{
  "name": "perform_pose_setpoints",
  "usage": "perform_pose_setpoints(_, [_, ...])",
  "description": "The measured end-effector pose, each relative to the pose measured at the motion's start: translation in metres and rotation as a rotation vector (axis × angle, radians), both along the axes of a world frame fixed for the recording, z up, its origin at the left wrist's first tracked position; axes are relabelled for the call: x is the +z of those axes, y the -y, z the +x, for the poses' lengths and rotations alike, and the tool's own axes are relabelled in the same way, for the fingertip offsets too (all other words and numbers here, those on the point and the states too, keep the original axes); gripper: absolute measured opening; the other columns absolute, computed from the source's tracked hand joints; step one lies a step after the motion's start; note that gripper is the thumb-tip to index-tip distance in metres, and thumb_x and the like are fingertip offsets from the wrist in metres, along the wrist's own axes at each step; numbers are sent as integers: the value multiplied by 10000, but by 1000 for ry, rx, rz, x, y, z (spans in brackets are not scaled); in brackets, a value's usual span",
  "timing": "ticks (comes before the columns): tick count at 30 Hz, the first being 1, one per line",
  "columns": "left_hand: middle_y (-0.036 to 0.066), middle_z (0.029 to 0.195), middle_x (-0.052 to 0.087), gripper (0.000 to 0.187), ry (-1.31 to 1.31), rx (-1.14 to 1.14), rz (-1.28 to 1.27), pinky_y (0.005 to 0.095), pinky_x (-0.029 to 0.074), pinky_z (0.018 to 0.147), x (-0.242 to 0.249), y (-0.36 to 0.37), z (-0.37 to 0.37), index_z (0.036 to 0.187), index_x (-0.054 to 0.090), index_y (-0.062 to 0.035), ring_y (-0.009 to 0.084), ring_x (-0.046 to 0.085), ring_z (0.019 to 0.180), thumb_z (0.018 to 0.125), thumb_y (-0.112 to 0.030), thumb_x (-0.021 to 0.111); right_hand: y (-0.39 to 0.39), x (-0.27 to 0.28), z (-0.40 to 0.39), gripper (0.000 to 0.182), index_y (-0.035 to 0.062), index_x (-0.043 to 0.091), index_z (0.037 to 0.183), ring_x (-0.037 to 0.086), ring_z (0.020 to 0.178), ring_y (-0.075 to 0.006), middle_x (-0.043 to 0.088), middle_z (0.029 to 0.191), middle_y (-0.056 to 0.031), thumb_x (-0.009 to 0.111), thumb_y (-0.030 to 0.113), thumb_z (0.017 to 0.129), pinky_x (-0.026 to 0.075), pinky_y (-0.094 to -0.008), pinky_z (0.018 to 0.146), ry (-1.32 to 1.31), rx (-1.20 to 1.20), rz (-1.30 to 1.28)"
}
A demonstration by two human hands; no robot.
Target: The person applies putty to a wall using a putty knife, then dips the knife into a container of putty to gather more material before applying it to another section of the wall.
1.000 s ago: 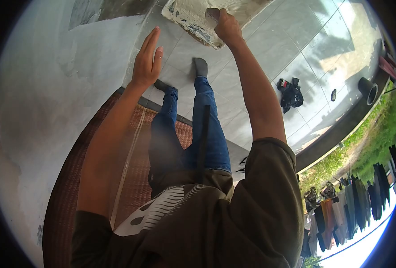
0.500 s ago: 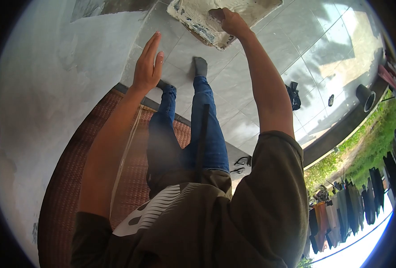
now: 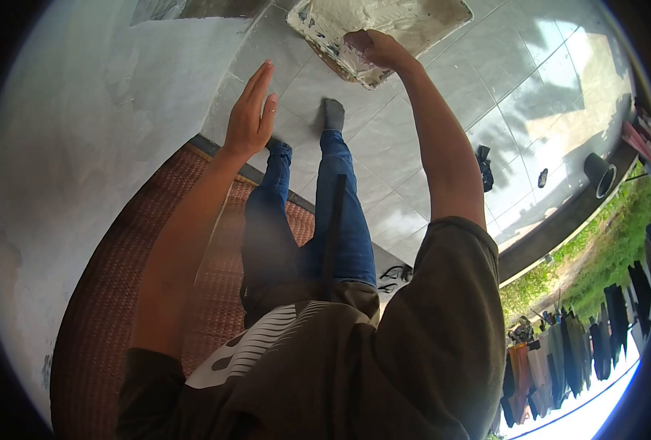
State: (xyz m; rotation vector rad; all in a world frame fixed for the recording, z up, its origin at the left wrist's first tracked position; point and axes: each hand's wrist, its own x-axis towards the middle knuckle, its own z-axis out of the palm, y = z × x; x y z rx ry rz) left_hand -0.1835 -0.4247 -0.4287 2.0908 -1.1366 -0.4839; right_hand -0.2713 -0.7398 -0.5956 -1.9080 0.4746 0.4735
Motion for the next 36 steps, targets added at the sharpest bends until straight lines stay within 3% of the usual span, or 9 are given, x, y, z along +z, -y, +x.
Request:
perform_pose_setpoints(4, [287,1499,418,511,6,7,0,441,366,1138,8,-3,0,1472,378,73,423,436,1383,1041,-200,410,9,11,1,538,-11,559,1309,673,1003,-248,693,1099,-161,631,94,786,530,-357,851,-21,-41,161])
perform_pose_setpoints(6, [289,1501,414,517,10,23,6,442,363,1141,16,-8,1,1475,371,75,424,431,1386,1040,-201,409,9,49,3,441,-14,570,1266,642,881,-171,674,1012,-101,633,97,844,526,-324,795,-168,-77,356])
perform_pose_setpoints(7, [290,1504,410,523,8,35,9,443,359,1143,20,-10,2,1478,364,77,425,427,1390,1039,-203,409,3,56,1,441,-14,570,1266,642,881,-171,674,1012,-101,633,97,844,526,-324,795,-157,-72,353])
perform_pose_setpoints(9, [302,1489,419,524,52,56,-11,443,375,1135,30,-16,6,1465,374,89,431,441,1375,1027,-195,427,-8,60,-1,232,25,596,1156,572,804,-109,626,926,-38,608,116,943,482,-280,730,-71,-314,719])
perform_pose_setpoints(11, [314,1474,428,526,107,85,-34,442,390,1126,44,-22,9,1451,383,100,437,455,1359,1015,-187,445,-20,68,3,199,10,576,1131,593,848,-137,632,967,-51,599,118,965,508,-307,810,-8,-396,924])
perform_pose_setpoints(17, [316,1500,394,551,165,191,-87,442,373,1141,104,-32,18,1479,348,92,436,429,1381,1015,-196,426,-74,156,14,356,21,553,1289,608,942,-125,636,1089,-28,627,145,964,500,-305,831,154,-518,1137])
perform_pose_setpoints(26, [267,1532,384,542,345,362,-221,429,351,1167,206,-75,37,1488,354,72,390,404,1414,1008,-163,441,-159,280,39,406,107,534,1349,633,958,-100,654,1144,15,639,166,961,520,-287,780,356,-452,1229])
perform_pose_setpoints(31, [262,1536,381,545,464,390,-287,425,366,1158,253,-114,50,1496,343,64,386,405,1414,1011,-166,440,-208,323,55,387,115,544,1324,625,904,-86,655,1109,21,649,144,953,508,-267,708,420,-356,1272])
perform_pose_setpoints(36, [251,1542,378,548,578,410,-357,425,374,1152,282,-164,55,1498,344,58,386,411,1411,1012,-177,441,-258,354,71,396,123,542,1333,637,929,-101,657,1121,14,644,133,950,532,-277,755,475,-279,1257])
